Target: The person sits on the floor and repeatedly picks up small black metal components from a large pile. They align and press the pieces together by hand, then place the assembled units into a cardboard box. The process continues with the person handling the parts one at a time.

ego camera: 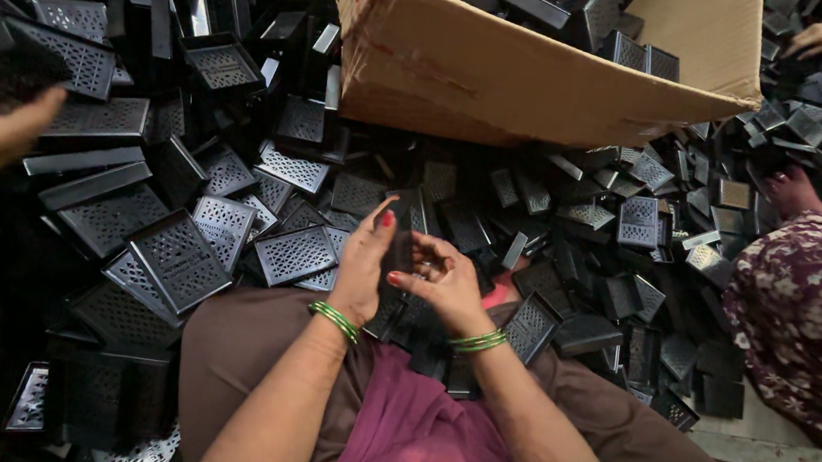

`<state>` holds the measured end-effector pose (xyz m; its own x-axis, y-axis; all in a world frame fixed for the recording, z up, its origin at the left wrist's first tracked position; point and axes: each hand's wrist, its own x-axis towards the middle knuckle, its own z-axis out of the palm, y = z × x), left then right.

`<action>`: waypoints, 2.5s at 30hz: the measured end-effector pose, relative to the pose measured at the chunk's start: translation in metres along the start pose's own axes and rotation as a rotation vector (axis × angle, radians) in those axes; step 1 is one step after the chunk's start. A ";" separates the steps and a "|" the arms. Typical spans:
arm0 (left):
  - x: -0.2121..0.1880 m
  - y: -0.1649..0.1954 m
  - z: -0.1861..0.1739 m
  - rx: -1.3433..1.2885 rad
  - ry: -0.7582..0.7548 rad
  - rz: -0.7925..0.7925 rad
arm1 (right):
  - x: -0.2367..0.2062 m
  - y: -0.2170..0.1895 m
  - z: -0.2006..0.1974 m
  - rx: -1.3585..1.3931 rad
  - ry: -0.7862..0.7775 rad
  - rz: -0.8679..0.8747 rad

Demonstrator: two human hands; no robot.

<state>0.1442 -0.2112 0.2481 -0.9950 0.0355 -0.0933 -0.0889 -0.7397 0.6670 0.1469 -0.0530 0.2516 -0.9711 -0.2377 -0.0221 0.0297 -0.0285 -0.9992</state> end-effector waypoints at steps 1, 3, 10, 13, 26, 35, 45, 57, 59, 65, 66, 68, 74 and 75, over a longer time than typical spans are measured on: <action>0.000 -0.005 0.000 0.151 0.030 0.059 | 0.000 0.001 0.000 -0.063 0.022 -0.045; -0.001 -0.014 0.000 0.448 0.090 0.177 | 0.001 0.003 -0.003 -0.385 0.112 -0.240; 0.011 -0.022 -0.009 0.763 0.230 0.321 | 0.009 0.009 -0.016 -0.517 0.137 -0.025; 0.015 -0.021 -0.003 1.090 0.388 0.301 | 0.005 0.015 -0.005 -0.807 0.208 -0.070; 0.008 0.004 -0.009 1.067 0.341 0.307 | -0.003 -0.082 0.013 -0.619 0.281 -0.019; 0.015 -0.042 -0.058 2.221 0.039 0.281 | 0.137 -0.207 -0.114 -1.448 0.876 -0.719; 0.037 -0.031 -0.066 1.805 0.036 0.094 | 0.106 0.021 0.001 -1.218 0.287 -0.363; 0.067 -0.020 -0.071 1.167 0.305 0.326 | 0.143 0.120 -0.029 -1.648 0.023 -0.210; 0.071 -0.024 -0.076 0.857 0.326 0.181 | 0.136 0.122 -0.029 -1.599 0.021 -0.308; 0.075 -0.022 -0.096 0.669 0.473 0.135 | 0.118 0.078 -0.033 -1.337 0.160 -0.231; 0.076 -0.024 -0.099 0.681 0.493 0.151 | 0.117 0.060 -0.040 -1.144 0.228 -0.356; 0.080 -0.028 -0.106 0.692 0.441 0.181 | 0.106 0.025 -0.053 -0.681 0.174 -0.380; 0.083 -0.030 -0.095 0.633 0.061 0.110 | 0.052 -0.009 -0.053 -0.219 -0.288 -0.206; 0.081 -0.024 -0.087 0.613 -0.034 0.123 | 0.047 0.000 -0.044 -0.210 -0.288 -0.185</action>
<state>0.0694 -0.2490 0.1602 -0.9996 0.0037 0.0279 0.0264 -0.2202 0.9751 0.0907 -0.0212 0.2494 -0.8484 -0.5106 0.1396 -0.2175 0.0957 -0.9714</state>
